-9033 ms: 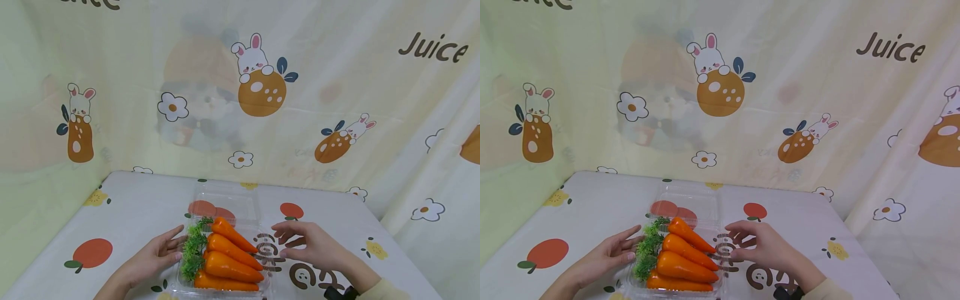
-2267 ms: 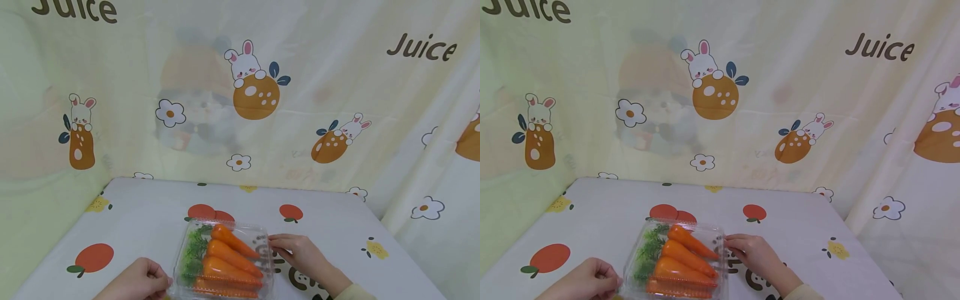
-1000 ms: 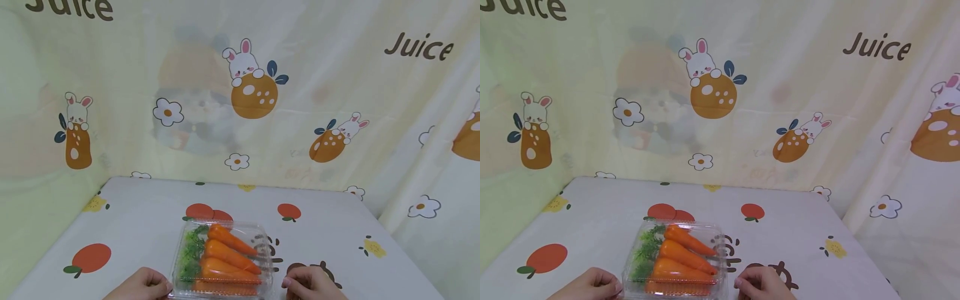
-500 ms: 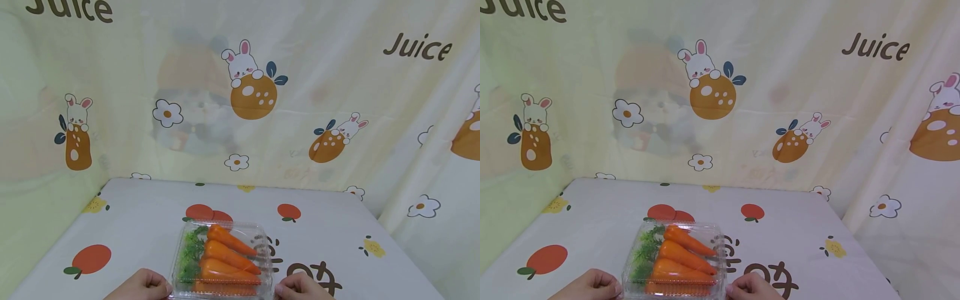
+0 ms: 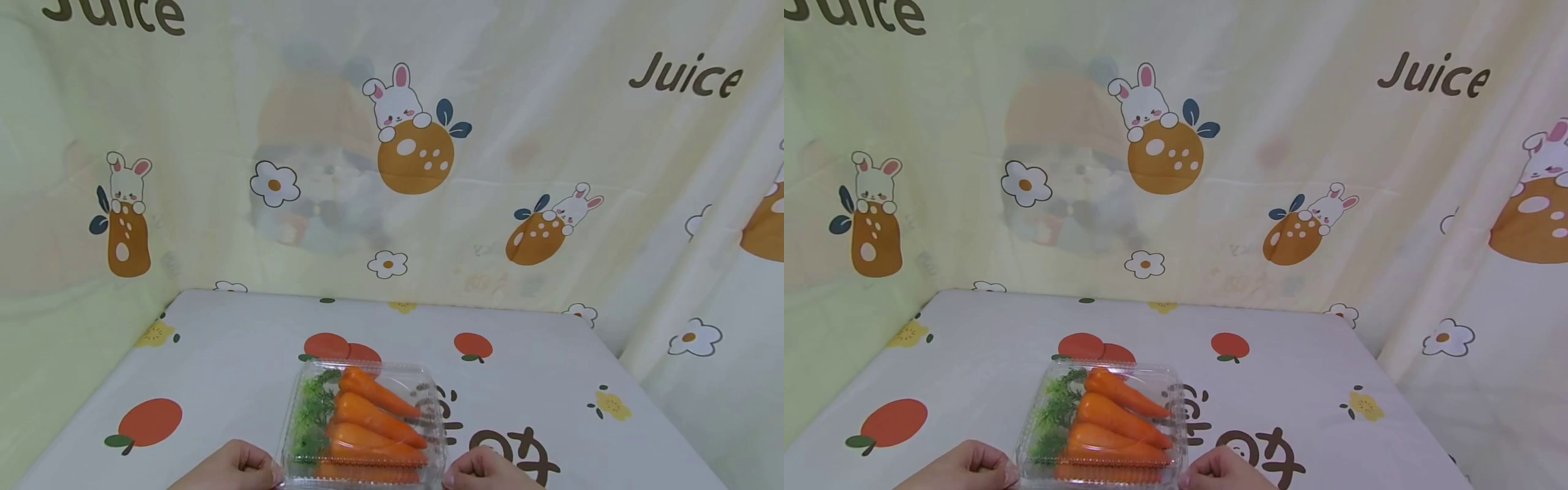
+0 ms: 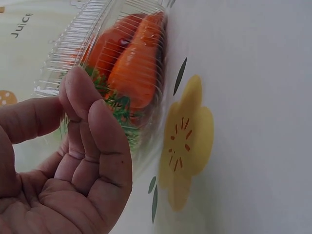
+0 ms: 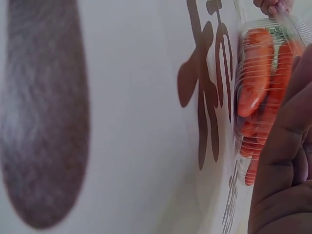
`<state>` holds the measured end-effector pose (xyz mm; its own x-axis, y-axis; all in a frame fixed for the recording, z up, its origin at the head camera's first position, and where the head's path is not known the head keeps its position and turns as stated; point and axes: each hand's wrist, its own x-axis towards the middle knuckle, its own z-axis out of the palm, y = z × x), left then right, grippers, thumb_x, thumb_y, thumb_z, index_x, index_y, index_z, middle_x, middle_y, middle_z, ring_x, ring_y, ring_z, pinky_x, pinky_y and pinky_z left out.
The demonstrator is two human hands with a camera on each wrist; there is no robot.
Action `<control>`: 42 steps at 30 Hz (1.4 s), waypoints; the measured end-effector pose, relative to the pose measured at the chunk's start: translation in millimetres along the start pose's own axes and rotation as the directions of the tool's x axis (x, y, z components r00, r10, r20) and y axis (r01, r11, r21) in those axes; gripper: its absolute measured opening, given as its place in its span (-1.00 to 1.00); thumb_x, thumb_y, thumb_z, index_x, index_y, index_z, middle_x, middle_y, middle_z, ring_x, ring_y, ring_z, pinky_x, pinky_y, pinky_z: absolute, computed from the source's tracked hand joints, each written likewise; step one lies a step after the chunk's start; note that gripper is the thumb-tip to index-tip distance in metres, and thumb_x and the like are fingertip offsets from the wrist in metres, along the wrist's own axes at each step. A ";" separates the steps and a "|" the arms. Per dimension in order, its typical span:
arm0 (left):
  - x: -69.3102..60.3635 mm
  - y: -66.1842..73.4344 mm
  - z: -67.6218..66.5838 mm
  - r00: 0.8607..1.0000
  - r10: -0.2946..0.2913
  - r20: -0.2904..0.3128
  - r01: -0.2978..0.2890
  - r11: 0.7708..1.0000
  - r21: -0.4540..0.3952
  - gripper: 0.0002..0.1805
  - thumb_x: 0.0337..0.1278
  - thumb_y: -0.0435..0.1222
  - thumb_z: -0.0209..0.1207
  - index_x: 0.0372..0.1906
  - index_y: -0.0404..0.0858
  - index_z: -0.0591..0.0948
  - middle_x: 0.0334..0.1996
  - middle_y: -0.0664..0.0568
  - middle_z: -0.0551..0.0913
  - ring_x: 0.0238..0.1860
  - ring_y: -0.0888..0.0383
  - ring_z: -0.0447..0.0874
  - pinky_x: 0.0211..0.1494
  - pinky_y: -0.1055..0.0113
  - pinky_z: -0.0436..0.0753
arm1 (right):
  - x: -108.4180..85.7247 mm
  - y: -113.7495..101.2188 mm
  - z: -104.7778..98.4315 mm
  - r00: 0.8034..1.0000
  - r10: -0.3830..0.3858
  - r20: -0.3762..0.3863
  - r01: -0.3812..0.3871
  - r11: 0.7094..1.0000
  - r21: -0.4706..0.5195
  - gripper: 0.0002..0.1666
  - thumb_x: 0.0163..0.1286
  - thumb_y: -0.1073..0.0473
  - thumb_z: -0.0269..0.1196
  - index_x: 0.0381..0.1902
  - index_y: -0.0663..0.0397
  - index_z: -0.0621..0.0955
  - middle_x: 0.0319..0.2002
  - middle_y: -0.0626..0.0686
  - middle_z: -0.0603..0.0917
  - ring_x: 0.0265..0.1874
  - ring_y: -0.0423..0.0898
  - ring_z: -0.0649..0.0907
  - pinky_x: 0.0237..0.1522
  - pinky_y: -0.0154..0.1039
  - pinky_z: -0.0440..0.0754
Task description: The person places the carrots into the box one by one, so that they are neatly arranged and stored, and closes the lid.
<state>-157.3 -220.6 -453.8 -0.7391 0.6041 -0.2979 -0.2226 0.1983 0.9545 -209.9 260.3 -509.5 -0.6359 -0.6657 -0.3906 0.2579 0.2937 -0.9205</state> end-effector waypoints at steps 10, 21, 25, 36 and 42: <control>-13.7 31.4 15.5 0.998 0.045 0.041 -0.044 0.999 -0.028 -0.67 0.52 -0.26 0.02 -0.48 -0.07 0.57 -0.69 0.33 0.38 -0.64 0.42 0.30 -0.46 0.50 0.36 | -29.5 -69.9 44.6 0.996 -0.064 0.058 0.066 0.997 -0.035 -0.60 0.55 -0.03 0.17 -0.36 0.17 0.66 -0.67 -0.30 0.37 -0.69 -0.44 0.42 -0.62 -0.51 0.30; -11.9 27.7 12.8 0.995 0.050 0.089 -0.044 0.997 -0.068 -0.66 0.52 -0.28 -0.01 -0.49 -0.04 0.56 -0.68 0.33 0.41 -0.63 0.43 0.34 -0.50 0.51 0.31 | -34.4 -82.5 57.3 0.995 -0.093 0.020 0.093 0.996 0.002 -0.38 0.58 0.13 0.13 -0.21 0.81 0.32 -0.67 -0.28 0.37 -0.70 -0.43 0.41 -0.62 -0.52 0.27; -10.5 24.3 9.2 0.994 0.040 0.105 -0.032 0.997 -0.072 -0.67 0.50 -0.22 0.03 -0.51 -0.04 0.52 -0.70 0.32 0.35 -0.66 0.42 0.31 -0.55 0.47 0.24 | -34.3 -82.8 57.4 0.995 -0.093 0.017 0.093 0.996 -0.002 -0.37 0.57 0.12 0.14 -0.21 0.81 0.33 -0.67 -0.27 0.37 -0.69 -0.43 0.42 -0.61 -0.52 0.28; -12.2 30.2 12.7 0.996 0.008 0.088 -0.003 0.998 -0.057 -0.63 0.50 -0.22 0.02 -0.56 -0.02 0.45 -0.71 0.31 0.28 -0.67 0.41 0.27 -0.57 0.44 0.18 | -32.0 -81.9 53.0 0.992 -0.098 0.084 0.097 0.995 0.021 -0.35 0.59 0.12 0.12 -0.13 0.84 0.31 -0.63 -0.31 0.40 -0.65 -0.47 0.44 -0.58 -0.56 0.31; -9.0 24.8 10.4 0.997 0.017 0.079 -0.012 0.998 -0.062 -0.64 0.47 -0.21 0.04 -0.56 -0.04 0.44 -0.71 0.28 0.26 -0.67 0.38 0.25 -0.58 0.42 0.13 | -32.5 -82.0 53.4 0.987 -0.102 0.122 0.095 0.993 0.064 -0.72 0.60 0.13 0.08 -0.27 0.09 0.66 -0.59 -0.31 0.43 -0.62 -0.45 0.45 -0.54 -0.57 0.36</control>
<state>-149.5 -213.1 -427.6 -0.6903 0.6664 -0.2818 -0.2524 0.1431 0.9570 -171.6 221.2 -422.1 -0.5653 -0.7710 -0.2931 0.2425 0.1843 -0.9525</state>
